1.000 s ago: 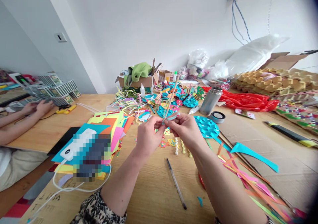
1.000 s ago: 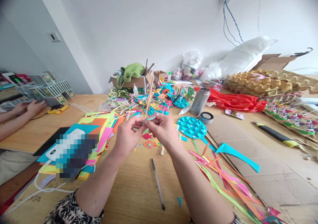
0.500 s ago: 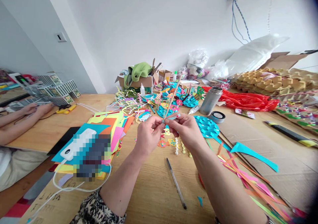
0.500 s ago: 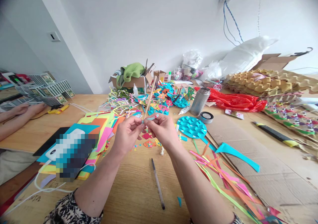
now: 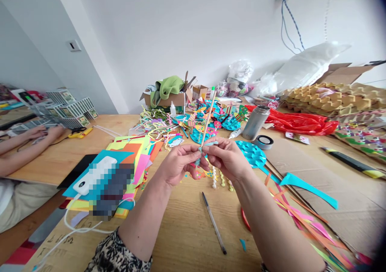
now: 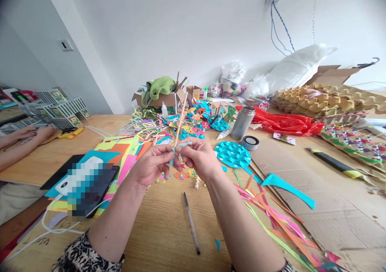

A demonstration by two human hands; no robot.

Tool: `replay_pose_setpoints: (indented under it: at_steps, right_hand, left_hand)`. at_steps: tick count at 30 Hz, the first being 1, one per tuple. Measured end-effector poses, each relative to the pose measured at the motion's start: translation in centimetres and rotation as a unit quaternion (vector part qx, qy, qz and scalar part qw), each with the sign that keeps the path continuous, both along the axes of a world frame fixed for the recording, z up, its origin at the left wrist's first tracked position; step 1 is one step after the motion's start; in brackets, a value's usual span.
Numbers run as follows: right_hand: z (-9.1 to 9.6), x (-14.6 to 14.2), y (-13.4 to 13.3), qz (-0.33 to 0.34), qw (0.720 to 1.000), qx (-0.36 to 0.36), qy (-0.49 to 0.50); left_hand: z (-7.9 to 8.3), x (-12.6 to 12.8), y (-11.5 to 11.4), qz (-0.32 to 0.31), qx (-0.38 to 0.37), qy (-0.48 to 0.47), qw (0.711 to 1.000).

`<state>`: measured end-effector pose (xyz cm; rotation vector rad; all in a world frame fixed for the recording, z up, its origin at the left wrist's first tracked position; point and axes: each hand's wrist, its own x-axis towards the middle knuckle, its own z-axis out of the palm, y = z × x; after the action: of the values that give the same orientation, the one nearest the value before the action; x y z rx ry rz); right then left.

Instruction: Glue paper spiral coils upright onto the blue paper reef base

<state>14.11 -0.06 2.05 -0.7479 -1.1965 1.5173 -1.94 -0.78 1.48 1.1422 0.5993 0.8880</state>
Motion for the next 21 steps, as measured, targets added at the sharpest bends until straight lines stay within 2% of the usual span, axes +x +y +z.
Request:
replay_pose_setpoints:
  at_steps: [2, 4, 7, 10, 12, 15, 17, 21]
  right_hand:
    - [-0.1, 0.0, 0.0, 0.004, 1.000, 0.005, 0.002]
    - [-0.3, -0.1, 0.1, -0.015, 1.000, 0.014, -0.008]
    - [-0.4, -0.4, 0.2, -0.070, 0.995, 0.033, -0.062]
    - [-0.3, -0.7, 0.1, -0.096, 0.988, 0.055, -0.107]
    - [-0.2, -0.8, 0.0, -0.099, 0.986, 0.061, -0.116]
    - [-0.1, -0.9, -0.2, -0.110, 0.984, 0.059, -0.125]
    - [0.0, -1.0, -0.3, -0.119, 0.982, 0.062, -0.131]
    - [0.2, -1.1, -0.5, -0.124, 0.980, 0.074, -0.135]
  left_hand:
    - [0.0, 0.1, 0.0, -0.004, -0.013, -0.004, 1.000]
    - [0.0, 0.3, 0.0, 0.019, -0.008, 0.012, 1.000]
    - [-0.2, 0.8, 0.0, 0.112, 0.034, 0.067, 0.991]
    - [-0.6, 1.1, 0.2, 0.211, 0.107, 0.125, 0.963]
    - [-0.9, 1.2, 0.3, 0.241, 0.157, 0.158, 0.945]
    - [-1.2, 1.2, 0.2, 0.270, 0.206, 0.204, 0.918]
    - [-1.2, 1.2, 0.1, 0.279, 0.213, 0.219, 0.910]
    - [-0.9, 1.2, 0.1, 0.247, 0.176, 0.183, 0.935]
